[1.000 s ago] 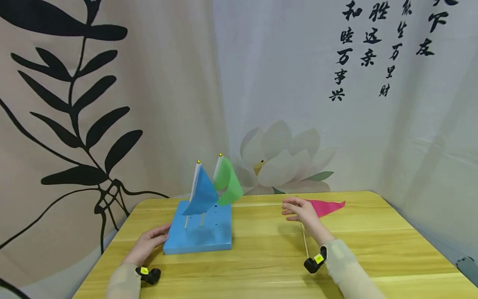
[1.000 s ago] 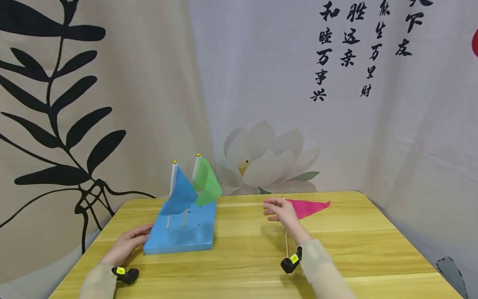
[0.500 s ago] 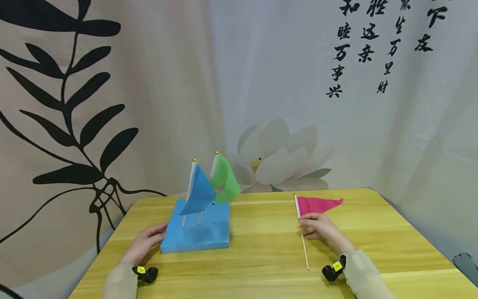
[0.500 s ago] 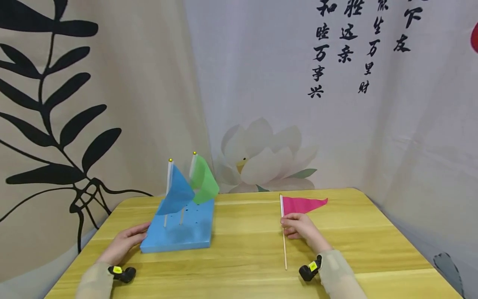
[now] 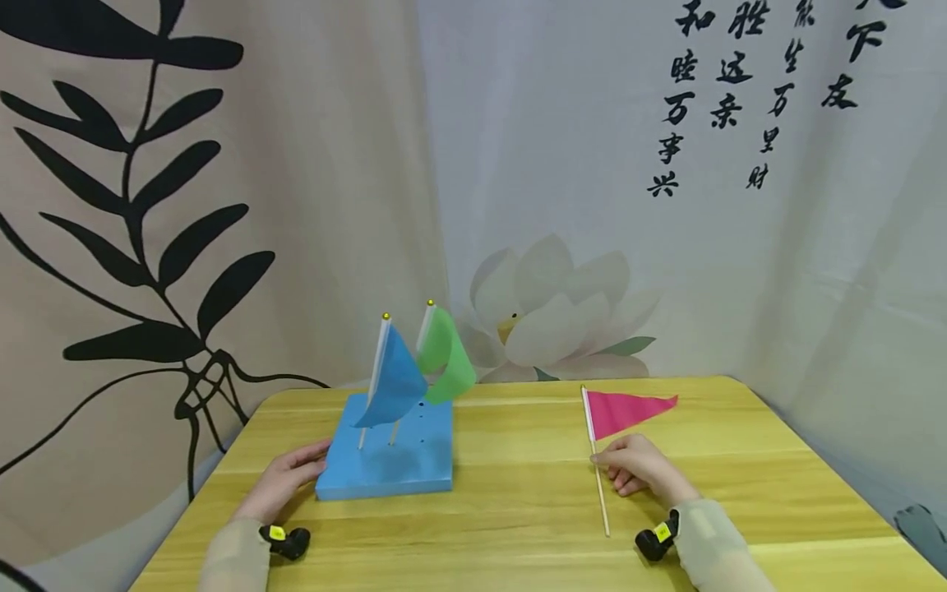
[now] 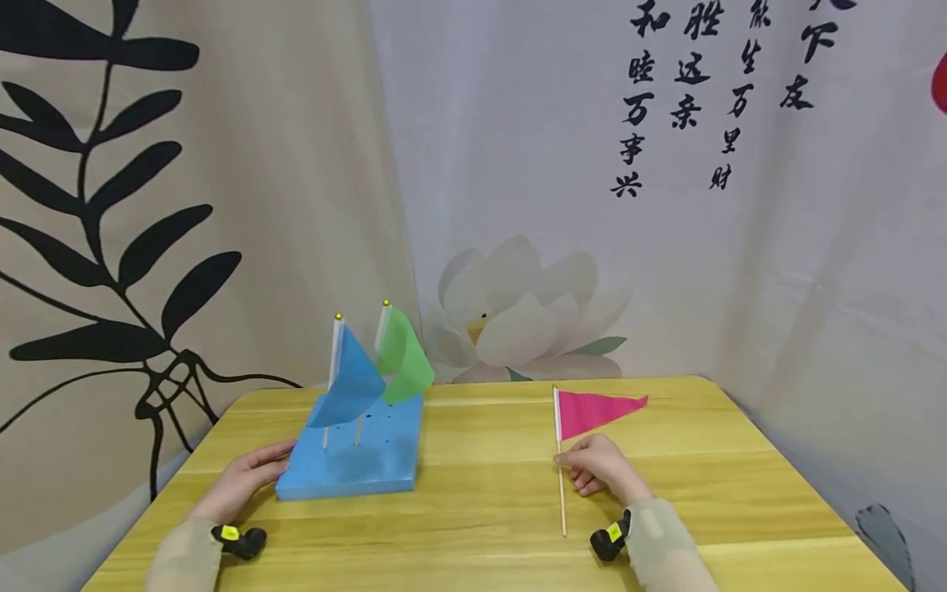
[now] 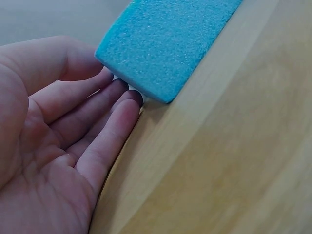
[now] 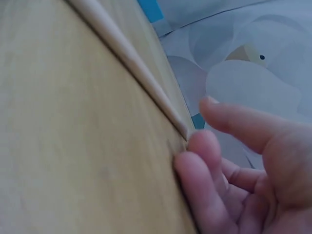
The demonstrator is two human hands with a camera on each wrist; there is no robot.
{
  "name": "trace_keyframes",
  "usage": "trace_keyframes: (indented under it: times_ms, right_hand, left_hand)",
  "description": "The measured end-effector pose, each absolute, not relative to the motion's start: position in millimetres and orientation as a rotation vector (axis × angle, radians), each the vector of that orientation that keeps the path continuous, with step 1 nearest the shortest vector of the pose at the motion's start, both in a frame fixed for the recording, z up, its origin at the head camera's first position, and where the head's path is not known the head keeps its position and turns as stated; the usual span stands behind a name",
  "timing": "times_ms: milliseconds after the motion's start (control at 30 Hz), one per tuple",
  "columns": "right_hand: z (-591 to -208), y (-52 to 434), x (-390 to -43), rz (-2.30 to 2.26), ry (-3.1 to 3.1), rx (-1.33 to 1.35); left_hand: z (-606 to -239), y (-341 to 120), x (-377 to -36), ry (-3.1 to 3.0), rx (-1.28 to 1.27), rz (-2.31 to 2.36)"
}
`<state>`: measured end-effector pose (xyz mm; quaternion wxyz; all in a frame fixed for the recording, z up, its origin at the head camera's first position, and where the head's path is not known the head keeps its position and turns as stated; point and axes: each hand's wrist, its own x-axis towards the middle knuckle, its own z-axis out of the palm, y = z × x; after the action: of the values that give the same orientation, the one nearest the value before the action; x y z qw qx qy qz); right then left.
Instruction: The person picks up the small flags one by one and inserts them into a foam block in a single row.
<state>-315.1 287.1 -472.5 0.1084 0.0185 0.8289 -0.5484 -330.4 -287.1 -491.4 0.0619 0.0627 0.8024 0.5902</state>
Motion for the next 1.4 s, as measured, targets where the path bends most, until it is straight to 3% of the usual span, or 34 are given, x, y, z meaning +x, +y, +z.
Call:
trace_keyframes:
  times_ms: [1400]
  right_hand:
    - [-470, 273, -311, -1.323, 2.774, 0.197]
  left_hand:
    - [-491, -284, -332, 2.457, 0.124, 1.769]
